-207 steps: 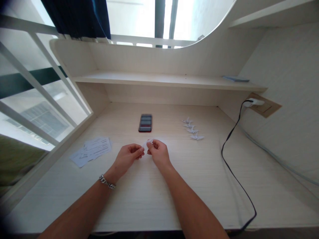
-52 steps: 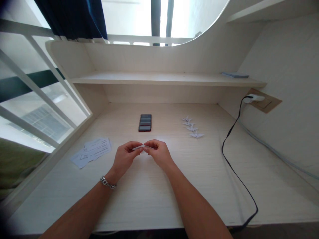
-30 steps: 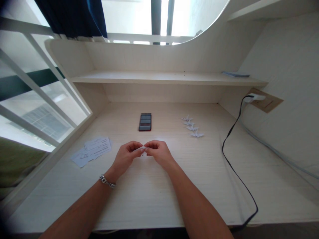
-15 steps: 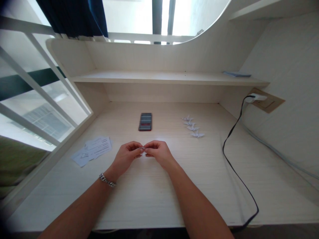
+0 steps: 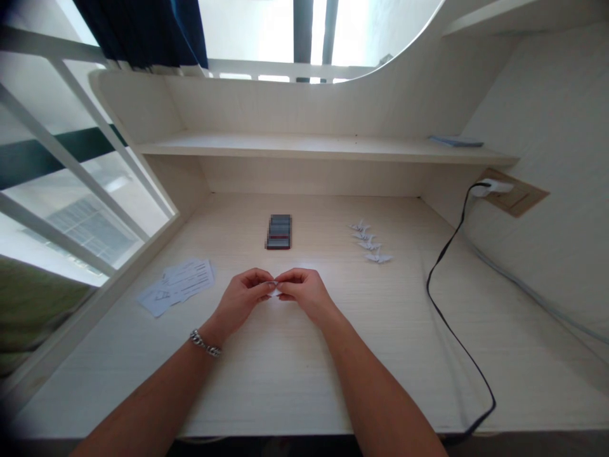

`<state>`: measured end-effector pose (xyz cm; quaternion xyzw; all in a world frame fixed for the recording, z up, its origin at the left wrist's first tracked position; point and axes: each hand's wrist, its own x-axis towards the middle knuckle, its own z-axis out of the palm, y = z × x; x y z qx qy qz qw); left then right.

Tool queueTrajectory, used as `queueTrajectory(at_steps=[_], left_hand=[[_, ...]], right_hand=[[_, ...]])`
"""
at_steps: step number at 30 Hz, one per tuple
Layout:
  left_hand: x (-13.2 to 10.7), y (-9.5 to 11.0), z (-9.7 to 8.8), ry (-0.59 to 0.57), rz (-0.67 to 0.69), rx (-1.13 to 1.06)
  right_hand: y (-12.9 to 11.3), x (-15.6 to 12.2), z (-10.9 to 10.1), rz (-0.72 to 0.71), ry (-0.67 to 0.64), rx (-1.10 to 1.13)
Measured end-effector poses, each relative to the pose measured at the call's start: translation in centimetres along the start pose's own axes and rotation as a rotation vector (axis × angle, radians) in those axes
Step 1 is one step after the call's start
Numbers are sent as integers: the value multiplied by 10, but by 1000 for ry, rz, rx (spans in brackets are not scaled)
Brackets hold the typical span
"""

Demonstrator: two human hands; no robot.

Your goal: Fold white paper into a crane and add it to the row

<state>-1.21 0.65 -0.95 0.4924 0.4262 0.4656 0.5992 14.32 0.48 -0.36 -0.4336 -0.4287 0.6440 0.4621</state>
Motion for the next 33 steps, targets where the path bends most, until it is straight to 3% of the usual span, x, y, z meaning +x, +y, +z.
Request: queueTrajectory(at_steps=[10,21,33], left_hand=[[1,0,0,-38,6,62],[2,-3,-2,-22,4,-9],[1,-2,-1,19,1,62]], right_hand=[[1,3,0,5,22,3],[-1,3,0,14,65,-52],[2,2,1,-15,9,-91]])
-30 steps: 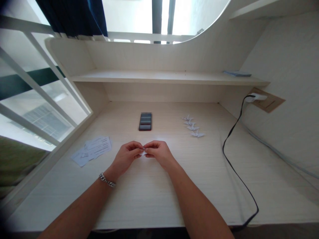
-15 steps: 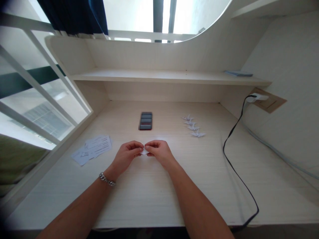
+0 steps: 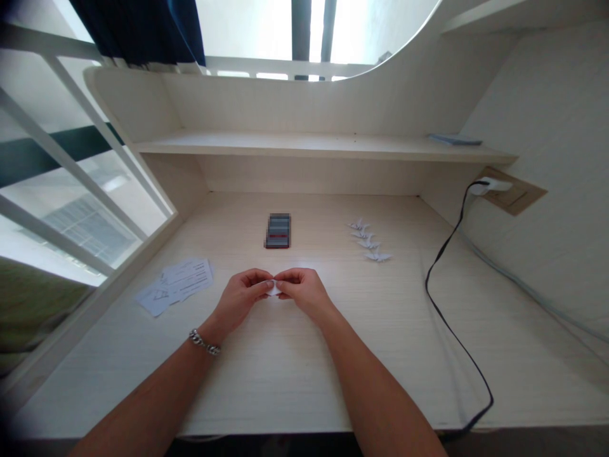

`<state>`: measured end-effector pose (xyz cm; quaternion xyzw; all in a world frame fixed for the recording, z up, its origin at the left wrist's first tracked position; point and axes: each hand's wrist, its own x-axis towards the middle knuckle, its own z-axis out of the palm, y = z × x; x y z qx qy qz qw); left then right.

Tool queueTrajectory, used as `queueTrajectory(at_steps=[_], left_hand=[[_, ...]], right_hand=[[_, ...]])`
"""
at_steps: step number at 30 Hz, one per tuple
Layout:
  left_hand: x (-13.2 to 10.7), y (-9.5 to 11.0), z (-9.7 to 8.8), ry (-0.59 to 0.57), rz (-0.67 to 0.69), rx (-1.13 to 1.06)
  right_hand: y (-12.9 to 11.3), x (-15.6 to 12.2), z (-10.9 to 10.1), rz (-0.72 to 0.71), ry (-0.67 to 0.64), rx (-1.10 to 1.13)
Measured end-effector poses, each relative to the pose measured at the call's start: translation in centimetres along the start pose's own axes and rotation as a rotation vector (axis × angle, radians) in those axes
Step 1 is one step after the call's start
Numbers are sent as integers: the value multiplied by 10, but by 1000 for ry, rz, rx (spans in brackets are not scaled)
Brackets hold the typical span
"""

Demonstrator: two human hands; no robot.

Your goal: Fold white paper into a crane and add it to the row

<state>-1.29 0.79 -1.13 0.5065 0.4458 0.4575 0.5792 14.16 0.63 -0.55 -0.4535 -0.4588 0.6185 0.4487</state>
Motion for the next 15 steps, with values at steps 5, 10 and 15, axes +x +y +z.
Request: queueTrajectory(at_steps=[5,10,15], left_hand=[[0,-1,1,11,3,3],[0,0,0,12,11,4],[0,0,-1,-2,22,-23]], right_hand=[[2,1,2,-29,27,-22],[2,0,1,-28,10,22],[0,-2,2,14,17,92]])
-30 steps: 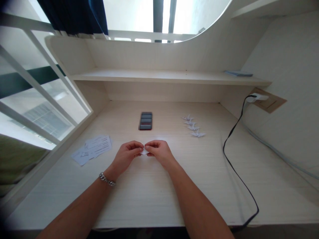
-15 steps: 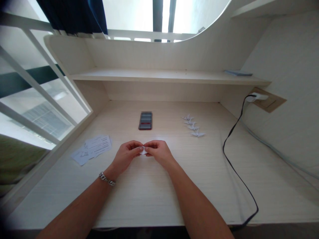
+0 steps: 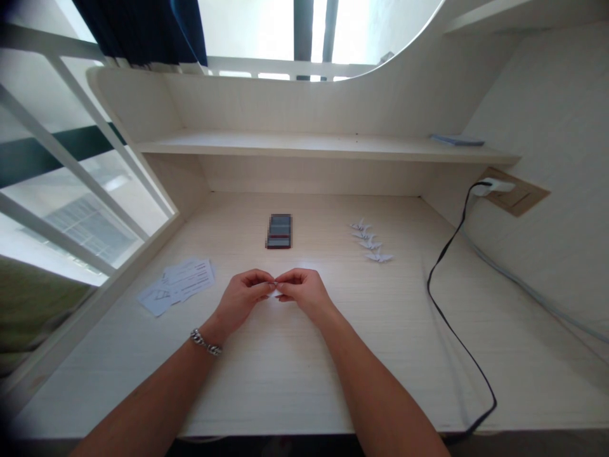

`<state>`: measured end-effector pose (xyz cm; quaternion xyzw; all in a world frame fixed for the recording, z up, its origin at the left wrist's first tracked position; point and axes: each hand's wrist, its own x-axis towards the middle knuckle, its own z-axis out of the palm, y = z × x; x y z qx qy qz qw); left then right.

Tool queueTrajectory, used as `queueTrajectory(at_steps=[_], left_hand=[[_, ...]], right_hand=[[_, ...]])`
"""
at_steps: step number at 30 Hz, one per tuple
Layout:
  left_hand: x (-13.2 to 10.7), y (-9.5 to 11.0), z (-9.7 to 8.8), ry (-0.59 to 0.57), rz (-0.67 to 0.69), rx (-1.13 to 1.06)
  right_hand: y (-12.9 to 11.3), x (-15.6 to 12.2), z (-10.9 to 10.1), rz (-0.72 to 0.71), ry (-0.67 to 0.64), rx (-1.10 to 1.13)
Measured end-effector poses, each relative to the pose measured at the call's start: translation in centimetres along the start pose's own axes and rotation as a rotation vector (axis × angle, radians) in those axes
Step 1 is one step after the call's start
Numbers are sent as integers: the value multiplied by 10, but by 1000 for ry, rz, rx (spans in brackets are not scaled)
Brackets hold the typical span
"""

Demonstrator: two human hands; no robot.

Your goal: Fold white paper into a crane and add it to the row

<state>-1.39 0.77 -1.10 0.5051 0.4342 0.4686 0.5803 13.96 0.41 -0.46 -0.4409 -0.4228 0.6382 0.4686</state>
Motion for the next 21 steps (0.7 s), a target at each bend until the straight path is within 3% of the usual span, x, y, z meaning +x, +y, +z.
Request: queueTrajectory(at_steps=[12,21], left_hand=[[-2,6,1,-30,44,111],[-2,8,0,-18,-12,79]], right_hand=[[2,2,-3,15,1,5],[-5,0,-2,36,42,-62]])
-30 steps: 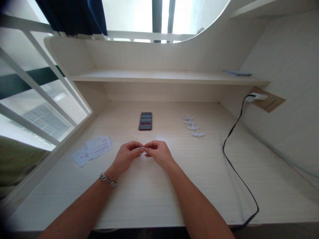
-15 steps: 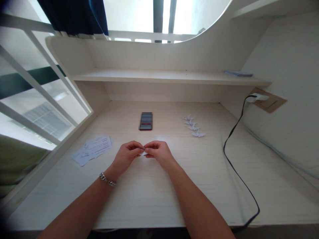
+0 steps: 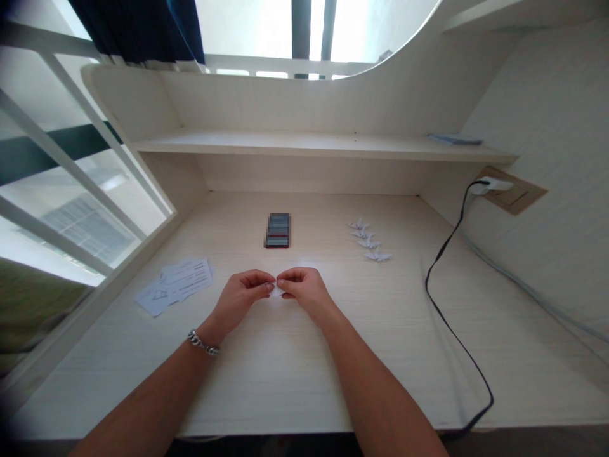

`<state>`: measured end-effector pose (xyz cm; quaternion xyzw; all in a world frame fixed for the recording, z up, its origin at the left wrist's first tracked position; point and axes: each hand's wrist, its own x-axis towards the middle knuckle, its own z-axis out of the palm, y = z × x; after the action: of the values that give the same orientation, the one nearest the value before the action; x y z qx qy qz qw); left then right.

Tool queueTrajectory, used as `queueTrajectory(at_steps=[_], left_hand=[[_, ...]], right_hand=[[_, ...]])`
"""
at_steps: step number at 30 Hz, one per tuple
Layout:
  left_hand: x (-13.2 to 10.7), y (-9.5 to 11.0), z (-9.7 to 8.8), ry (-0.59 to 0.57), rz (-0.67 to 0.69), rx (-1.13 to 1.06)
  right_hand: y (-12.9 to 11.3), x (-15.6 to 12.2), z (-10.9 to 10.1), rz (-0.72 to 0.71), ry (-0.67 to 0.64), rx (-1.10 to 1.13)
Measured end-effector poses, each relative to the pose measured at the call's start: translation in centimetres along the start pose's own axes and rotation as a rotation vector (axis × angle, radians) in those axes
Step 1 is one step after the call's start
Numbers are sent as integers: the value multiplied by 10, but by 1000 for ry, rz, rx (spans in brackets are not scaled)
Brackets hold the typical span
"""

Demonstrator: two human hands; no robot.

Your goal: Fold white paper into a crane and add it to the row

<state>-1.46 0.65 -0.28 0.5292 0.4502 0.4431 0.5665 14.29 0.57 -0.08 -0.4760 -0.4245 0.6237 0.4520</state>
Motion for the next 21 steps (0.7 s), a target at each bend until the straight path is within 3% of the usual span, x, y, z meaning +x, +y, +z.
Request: queueTrajectory(at_steps=[8,21], left_hand=[[1,-4,0,-1,-29,-100],[3,-5,0,10,6,29]], right_hand=[[3,3,-1,-65,-4,-58],[5,3,0,-95,-15,-105]])
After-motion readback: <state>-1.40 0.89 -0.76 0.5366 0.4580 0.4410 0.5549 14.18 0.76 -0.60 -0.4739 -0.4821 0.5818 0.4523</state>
